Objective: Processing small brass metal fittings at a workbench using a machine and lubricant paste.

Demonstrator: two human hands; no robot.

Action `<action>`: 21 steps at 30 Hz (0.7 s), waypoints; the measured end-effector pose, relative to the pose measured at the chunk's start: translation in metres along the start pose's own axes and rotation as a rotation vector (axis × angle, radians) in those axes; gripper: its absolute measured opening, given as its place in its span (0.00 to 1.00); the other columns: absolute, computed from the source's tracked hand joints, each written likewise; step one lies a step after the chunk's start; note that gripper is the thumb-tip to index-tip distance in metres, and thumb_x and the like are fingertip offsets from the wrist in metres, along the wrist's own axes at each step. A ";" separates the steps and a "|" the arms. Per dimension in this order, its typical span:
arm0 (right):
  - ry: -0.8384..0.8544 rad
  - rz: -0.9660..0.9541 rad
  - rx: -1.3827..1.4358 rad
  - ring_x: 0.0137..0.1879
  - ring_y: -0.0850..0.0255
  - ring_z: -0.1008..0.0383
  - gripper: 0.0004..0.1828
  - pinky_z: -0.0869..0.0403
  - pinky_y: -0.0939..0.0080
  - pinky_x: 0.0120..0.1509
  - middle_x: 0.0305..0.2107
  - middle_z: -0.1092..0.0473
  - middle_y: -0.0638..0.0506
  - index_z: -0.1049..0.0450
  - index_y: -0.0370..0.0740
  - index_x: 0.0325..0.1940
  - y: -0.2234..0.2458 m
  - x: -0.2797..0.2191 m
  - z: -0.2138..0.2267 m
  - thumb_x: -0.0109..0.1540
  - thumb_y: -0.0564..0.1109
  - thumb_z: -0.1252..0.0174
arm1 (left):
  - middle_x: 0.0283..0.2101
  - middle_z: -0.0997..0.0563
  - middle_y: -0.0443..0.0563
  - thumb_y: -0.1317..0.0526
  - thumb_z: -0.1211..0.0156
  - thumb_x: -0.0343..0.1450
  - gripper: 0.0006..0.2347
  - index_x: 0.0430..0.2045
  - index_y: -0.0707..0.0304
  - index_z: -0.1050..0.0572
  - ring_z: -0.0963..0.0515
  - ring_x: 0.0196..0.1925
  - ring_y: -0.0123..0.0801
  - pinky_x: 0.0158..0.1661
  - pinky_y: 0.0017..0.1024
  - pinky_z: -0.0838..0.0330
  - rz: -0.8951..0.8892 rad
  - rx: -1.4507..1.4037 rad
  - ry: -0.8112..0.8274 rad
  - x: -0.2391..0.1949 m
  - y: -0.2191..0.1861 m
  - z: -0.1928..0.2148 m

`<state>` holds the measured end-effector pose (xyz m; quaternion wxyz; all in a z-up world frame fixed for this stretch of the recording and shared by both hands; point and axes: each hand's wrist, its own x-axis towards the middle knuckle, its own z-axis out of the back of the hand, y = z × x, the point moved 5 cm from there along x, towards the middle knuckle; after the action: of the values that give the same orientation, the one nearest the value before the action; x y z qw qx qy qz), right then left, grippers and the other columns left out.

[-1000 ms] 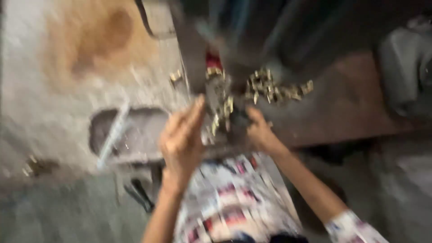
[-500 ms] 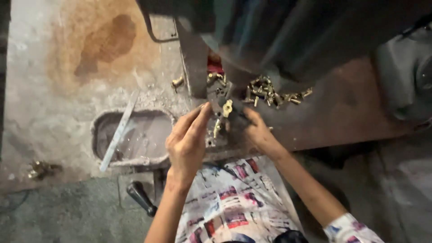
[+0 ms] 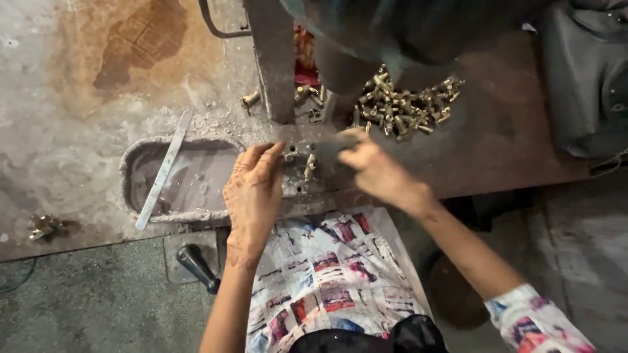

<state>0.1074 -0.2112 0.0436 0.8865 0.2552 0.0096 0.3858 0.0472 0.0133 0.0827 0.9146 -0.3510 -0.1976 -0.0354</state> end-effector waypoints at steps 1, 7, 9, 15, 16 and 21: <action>-0.031 0.129 0.038 0.69 0.43 0.32 0.22 0.29 0.53 0.68 0.49 0.27 0.35 0.26 0.36 0.47 0.017 0.008 -0.006 0.52 0.28 0.53 | 0.48 0.19 0.49 0.68 0.37 0.68 0.15 0.50 0.57 0.20 0.19 0.49 0.44 0.46 0.38 0.24 0.030 -0.016 -0.031 -0.003 0.000 0.002; 0.075 -0.027 -0.021 0.65 0.39 0.35 0.27 0.30 0.50 0.68 0.55 0.33 0.26 0.35 0.23 0.59 -0.022 -0.002 -0.059 0.54 0.27 0.52 | 0.46 0.19 0.52 0.66 0.32 0.69 0.13 0.48 0.59 0.19 0.16 0.45 0.39 0.44 0.33 0.21 0.145 -0.216 -0.030 -0.019 -0.007 -0.012; -0.012 -0.113 0.235 0.64 0.44 0.32 0.32 0.31 0.52 0.66 0.51 0.30 0.31 0.37 0.25 0.62 0.002 0.006 -0.031 0.52 0.27 0.51 | 0.46 0.20 0.53 0.66 0.32 0.69 0.15 0.50 0.61 0.21 0.17 0.45 0.37 0.44 0.32 0.20 0.120 -0.315 -0.043 -0.009 -0.029 -0.016; -0.505 -0.244 0.787 0.61 0.60 0.30 0.29 0.30 0.61 0.68 0.55 0.31 0.44 0.38 0.29 0.68 -0.046 -0.006 -0.073 0.61 0.30 0.50 | 0.48 0.21 0.54 0.71 0.34 0.72 0.17 0.57 0.63 0.23 0.17 0.45 0.33 0.43 0.28 0.19 0.043 -0.511 -0.154 0.025 -0.060 -0.016; -0.701 -0.236 0.782 0.63 0.62 0.32 0.29 0.31 0.61 0.69 0.57 0.35 0.47 0.41 0.29 0.68 -0.067 -0.013 -0.096 0.60 0.30 0.49 | 0.48 0.21 0.53 0.71 0.35 0.73 0.17 0.57 0.62 0.23 0.17 0.45 0.33 0.43 0.27 0.19 0.023 -0.537 -0.188 0.029 -0.062 -0.012; -0.637 -0.325 0.849 0.52 0.66 0.27 0.20 0.26 0.64 0.59 0.46 0.24 0.48 0.27 0.27 0.60 0.010 0.016 -0.040 0.63 0.32 0.49 | 0.50 0.20 0.54 0.75 0.37 0.73 0.17 0.56 0.64 0.24 0.18 0.46 0.37 0.46 0.30 0.20 0.038 -0.550 -0.220 0.014 -0.044 -0.011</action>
<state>0.1034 -0.1766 0.0166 0.7130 0.6895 -0.0648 0.1102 0.0550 -0.0260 0.1089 0.7589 -0.5910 -0.2718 -0.0322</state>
